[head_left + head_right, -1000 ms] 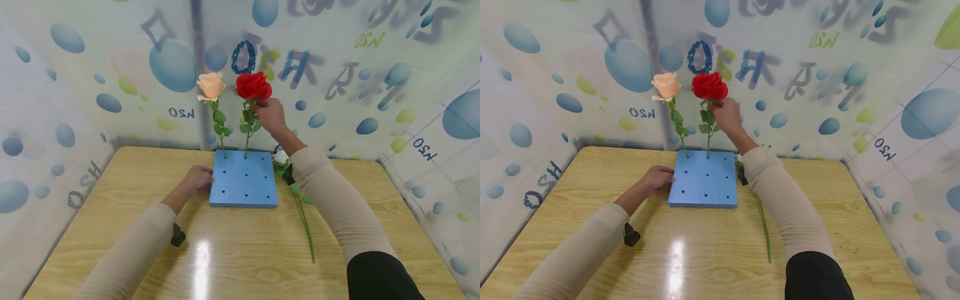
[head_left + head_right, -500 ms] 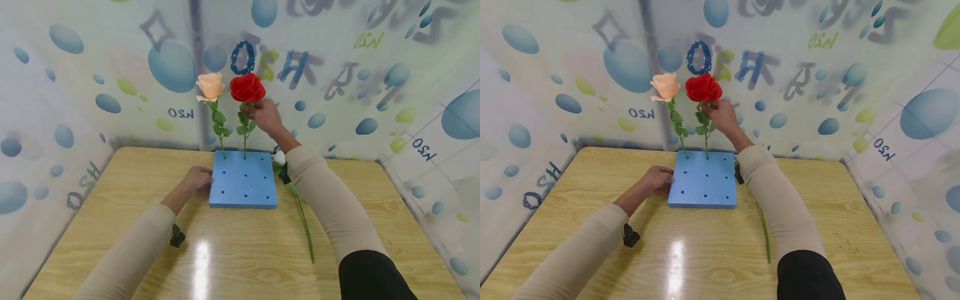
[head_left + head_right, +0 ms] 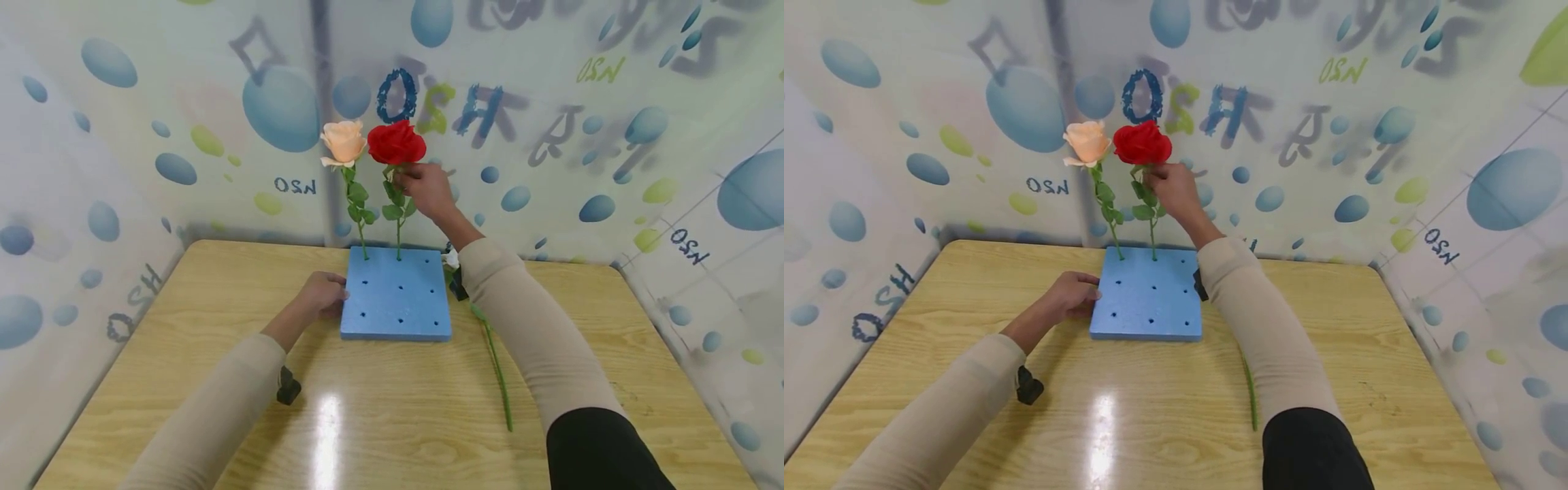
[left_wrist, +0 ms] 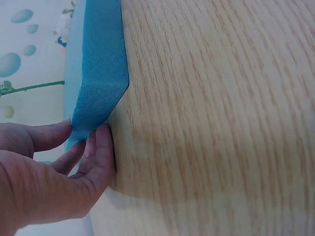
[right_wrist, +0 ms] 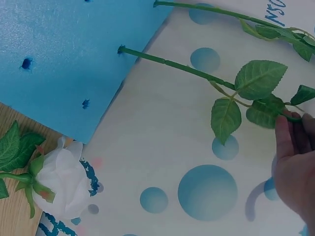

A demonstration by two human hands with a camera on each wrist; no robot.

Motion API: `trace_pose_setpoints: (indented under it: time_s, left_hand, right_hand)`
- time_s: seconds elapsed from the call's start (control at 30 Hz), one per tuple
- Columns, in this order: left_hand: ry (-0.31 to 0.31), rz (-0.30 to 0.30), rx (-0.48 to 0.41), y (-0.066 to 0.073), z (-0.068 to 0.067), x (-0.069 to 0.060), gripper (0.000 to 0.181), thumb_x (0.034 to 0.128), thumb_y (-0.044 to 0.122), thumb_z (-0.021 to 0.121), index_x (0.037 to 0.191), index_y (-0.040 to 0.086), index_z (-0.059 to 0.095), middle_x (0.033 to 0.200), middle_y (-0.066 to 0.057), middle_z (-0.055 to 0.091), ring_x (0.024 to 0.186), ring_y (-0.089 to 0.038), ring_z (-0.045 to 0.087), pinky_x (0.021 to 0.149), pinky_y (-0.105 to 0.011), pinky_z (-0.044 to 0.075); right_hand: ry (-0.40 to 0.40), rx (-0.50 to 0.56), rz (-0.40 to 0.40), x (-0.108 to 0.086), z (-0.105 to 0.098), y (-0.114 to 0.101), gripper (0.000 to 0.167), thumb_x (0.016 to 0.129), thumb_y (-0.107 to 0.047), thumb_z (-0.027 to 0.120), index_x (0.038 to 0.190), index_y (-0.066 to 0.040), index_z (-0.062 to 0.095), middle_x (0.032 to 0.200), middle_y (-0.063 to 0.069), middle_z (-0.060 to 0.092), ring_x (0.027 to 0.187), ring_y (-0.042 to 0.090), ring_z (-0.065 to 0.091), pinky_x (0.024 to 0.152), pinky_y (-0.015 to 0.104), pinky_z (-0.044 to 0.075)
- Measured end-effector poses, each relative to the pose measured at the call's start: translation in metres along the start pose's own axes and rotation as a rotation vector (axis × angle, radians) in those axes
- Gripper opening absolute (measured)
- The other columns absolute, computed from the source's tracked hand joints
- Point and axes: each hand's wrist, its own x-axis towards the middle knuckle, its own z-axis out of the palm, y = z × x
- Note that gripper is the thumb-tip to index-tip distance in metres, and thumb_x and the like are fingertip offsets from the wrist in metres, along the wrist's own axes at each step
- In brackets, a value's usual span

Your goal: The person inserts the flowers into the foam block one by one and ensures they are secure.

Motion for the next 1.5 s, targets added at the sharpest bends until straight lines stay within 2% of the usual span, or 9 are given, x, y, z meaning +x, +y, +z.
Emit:
trace_pose_setpoints:
  time_s: [0.17, 0.33, 0.53, 0.7, 0.77, 1.0, 1.1, 1.23, 1.5]
  left_hand:
    - [-0.016, 0.019, 0.018, -0.001, 0.002, -0.003, 0.049, 0.0937, 0.001, 0.053, 0.142, -0.001, 0.044, 0.127, -0.020, 0.056, 0.111, -0.028, 0.058, 0.095, -0.042, 0.053]
    - [-0.013, 0.039, 0.039, 0.001, 0.002, -0.003, 0.049, 0.0935, 0.002, 0.053, 0.142, -0.001, 0.045, 0.130, -0.019, 0.055, 0.112, -0.027, 0.057, 0.096, -0.043, 0.052]
    - [-0.007, 0.053, 0.064, 0.001, 0.000, 0.000, 0.049, 0.0942, 0.004, 0.054, 0.142, 0.000, 0.045, 0.132, -0.021, 0.054, 0.114, -0.030, 0.056, 0.096, -0.045, 0.051]
    - [0.000, 0.062, 0.070, 0.000, 0.000, -0.001, 0.049, 0.0937, 0.004, 0.054, 0.141, -0.001, 0.045, 0.130, -0.022, 0.055, 0.115, -0.032, 0.057, 0.096, -0.046, 0.051]
    - [0.003, 0.058, 0.063, 0.000, 0.000, -0.001, 0.048, 0.0938, 0.003, 0.054, 0.141, -0.001, 0.045, 0.130, -0.022, 0.055, 0.115, -0.032, 0.057, 0.096, -0.046, 0.051]
    - [-0.002, 0.060, 0.050, -0.001, 0.000, -0.002, 0.049, 0.0942, 0.003, 0.053, 0.142, -0.002, 0.044, 0.130, -0.023, 0.055, 0.116, -0.033, 0.056, 0.097, -0.046, 0.050]
    - [0.002, 0.061, 0.048, -0.001, 0.000, -0.002, 0.049, 0.0941, 0.003, 0.053, 0.142, -0.002, 0.044, 0.129, -0.022, 0.055, 0.115, -0.032, 0.057, 0.097, -0.046, 0.050]
    - [0.008, 0.055, 0.043, -0.003, 0.000, -0.002, 0.049, 0.0941, 0.003, 0.053, 0.142, -0.001, 0.044, 0.130, -0.021, 0.055, 0.114, -0.031, 0.057, 0.097, -0.045, 0.051]
    - [0.006, 0.047, 0.048, -0.003, 0.000, -0.001, 0.049, 0.0939, 0.003, 0.054, 0.142, -0.001, 0.044, 0.131, -0.021, 0.054, 0.115, -0.031, 0.056, 0.097, -0.045, 0.051]
  right_hand:
    - [0.047, -0.103, 0.003, -0.001, 0.000, 0.003, 0.026, 0.097, -0.018, 0.056, 0.113, -0.007, 0.073, 0.096, 0.012, 0.073, 0.086, 0.021, 0.060, 0.065, 0.026, 0.043]
    - [0.065, -0.118, -0.008, -0.003, -0.004, 0.003, 0.027, 0.096, -0.018, 0.056, 0.115, -0.010, 0.073, 0.102, 0.010, 0.073, 0.090, 0.020, 0.061, 0.066, 0.025, 0.043]
    - [0.054, 0.006, 0.028, -0.006, -0.015, -0.001, 0.026, 0.095, -0.019, 0.057, 0.113, -0.009, 0.073, 0.104, 0.011, 0.072, 0.090, 0.020, 0.065, 0.075, 0.028, 0.051]
    - [0.033, 0.165, 0.159, -0.009, -0.026, -0.002, 0.032, 0.096, -0.027, 0.059, 0.119, -0.008, 0.070, 0.114, 0.010, 0.069, 0.099, 0.021, 0.068, 0.089, 0.030, 0.055]
    - [0.026, 0.218, 0.212, -0.009, -0.030, -0.001, 0.035, 0.096, -0.030, 0.059, 0.121, -0.007, 0.069, 0.116, 0.011, 0.068, 0.101, 0.021, 0.068, 0.090, 0.029, 0.054]
    - [-0.030, 0.328, 0.300, -0.009, -0.048, 0.006, 0.047, 0.096, -0.032, 0.061, 0.130, 0.000, 0.060, 0.124, 0.019, 0.065, 0.108, 0.025, 0.066, 0.092, 0.033, 0.054]
    - [-0.066, 0.379, 0.343, -0.012, -0.058, 0.011, 0.051, 0.096, -0.033, 0.060, 0.135, -0.001, 0.055, 0.129, 0.021, 0.061, 0.112, 0.028, 0.064, 0.095, 0.036, 0.053]
    - [-0.103, 0.395, 0.381, -0.018, -0.070, 0.022, 0.052, 0.096, -0.034, 0.058, 0.137, -0.002, 0.053, 0.133, 0.021, 0.058, 0.115, 0.028, 0.062, 0.098, 0.037, 0.051]
    - [-0.111, 0.391, 0.437, -0.032, -0.087, 0.039, 0.056, 0.097, -0.034, 0.058, 0.140, 0.000, 0.048, 0.136, 0.024, 0.055, 0.120, 0.032, 0.059, 0.099, 0.038, 0.050]
